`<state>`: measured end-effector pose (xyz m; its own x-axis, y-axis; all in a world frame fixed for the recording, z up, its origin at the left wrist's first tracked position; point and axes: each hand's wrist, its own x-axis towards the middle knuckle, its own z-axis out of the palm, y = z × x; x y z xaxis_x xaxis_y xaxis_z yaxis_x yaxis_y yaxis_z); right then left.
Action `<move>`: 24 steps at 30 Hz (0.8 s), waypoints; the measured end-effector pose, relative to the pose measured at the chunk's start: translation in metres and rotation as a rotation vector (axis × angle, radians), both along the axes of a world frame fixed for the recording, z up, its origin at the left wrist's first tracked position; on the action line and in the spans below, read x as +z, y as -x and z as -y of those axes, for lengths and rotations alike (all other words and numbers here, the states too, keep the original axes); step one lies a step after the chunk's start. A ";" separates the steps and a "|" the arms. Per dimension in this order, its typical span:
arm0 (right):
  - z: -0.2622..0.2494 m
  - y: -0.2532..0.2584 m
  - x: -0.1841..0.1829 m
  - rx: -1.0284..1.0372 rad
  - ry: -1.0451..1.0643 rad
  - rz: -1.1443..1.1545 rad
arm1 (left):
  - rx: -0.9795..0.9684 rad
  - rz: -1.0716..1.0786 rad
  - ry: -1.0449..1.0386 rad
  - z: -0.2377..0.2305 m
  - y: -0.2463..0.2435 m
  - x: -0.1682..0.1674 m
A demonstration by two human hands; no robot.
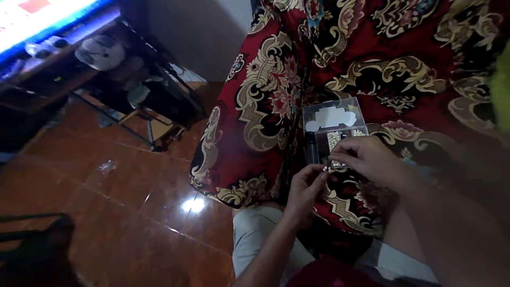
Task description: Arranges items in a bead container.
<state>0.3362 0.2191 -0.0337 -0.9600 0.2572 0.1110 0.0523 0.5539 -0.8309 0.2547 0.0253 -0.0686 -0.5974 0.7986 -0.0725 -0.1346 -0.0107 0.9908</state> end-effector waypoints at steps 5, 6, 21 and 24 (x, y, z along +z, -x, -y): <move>0.000 -0.002 0.006 -0.016 -0.001 0.022 | 0.061 0.008 -0.011 -0.005 -0.002 0.003; -0.001 -0.002 0.007 -0.018 0.002 0.018 | 0.064 0.008 -0.017 -0.007 -0.001 0.003; -0.051 -0.014 0.001 -0.079 -0.027 -0.128 | 0.029 -0.089 0.048 -0.079 0.019 0.009; -0.054 -0.016 0.002 -0.110 -0.046 -0.134 | 0.005 -0.026 0.023 -0.080 0.016 0.010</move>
<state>0.3524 0.2736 -0.0312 -0.9021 0.3517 0.2502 0.0051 0.5882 -0.8087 0.2388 0.1057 -0.0590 -0.6035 0.7938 -0.0752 -0.1087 0.0115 0.9940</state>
